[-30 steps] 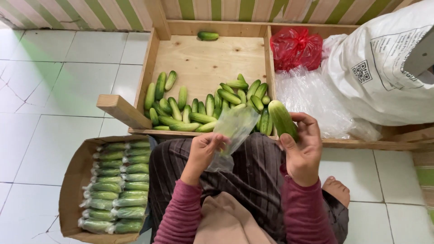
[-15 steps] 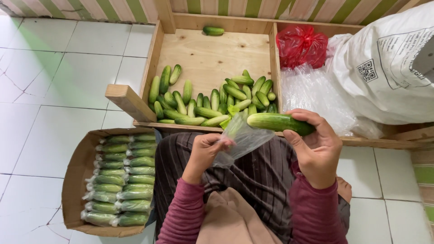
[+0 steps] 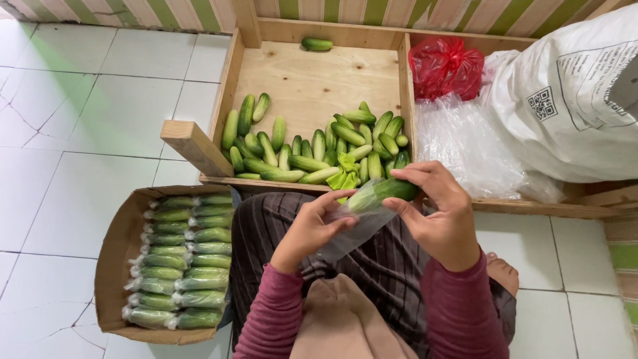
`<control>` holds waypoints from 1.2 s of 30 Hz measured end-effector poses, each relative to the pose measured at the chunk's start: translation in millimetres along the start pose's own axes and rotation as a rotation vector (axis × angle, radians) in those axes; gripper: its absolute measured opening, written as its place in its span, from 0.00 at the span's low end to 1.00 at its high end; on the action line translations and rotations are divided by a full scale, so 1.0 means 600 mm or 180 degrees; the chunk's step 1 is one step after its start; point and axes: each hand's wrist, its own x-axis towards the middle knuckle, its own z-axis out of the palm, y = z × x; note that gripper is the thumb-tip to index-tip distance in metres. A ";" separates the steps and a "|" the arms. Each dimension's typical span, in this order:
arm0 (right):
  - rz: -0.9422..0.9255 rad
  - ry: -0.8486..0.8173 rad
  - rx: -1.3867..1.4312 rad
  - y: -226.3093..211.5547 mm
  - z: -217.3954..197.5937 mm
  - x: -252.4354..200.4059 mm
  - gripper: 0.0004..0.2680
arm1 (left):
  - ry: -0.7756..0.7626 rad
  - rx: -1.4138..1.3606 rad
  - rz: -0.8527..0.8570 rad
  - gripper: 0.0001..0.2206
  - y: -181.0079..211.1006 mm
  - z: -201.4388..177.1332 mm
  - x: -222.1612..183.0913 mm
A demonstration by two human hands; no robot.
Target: The person places a cucumber into a plastic sleeve, seals the sleeve with tape, and puts the finished product into a cardboard box.
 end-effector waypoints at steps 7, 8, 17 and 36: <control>-0.0358 -0.0027 -0.0261 0.047 0.053 -0.027 0.15 | -0.0209 -0.0156 0.0042 0.25 -0.043 0.017 0.003; -0.0348 -0.0061 -0.0219 0.043 0.059 -0.029 0.14 | -0.0105 -0.0175 0.0038 0.20 -0.048 0.020 0.004; 0.0729 -0.0219 0.0851 0.066 0.077 -0.055 0.09 | 0.0325 -0.0601 0.0089 0.14 -0.050 0.023 0.000; 0.0436 0.0881 0.1686 0.060 0.064 -0.055 0.06 | -0.0888 -0.0960 -0.0653 0.19 -0.120 0.047 0.002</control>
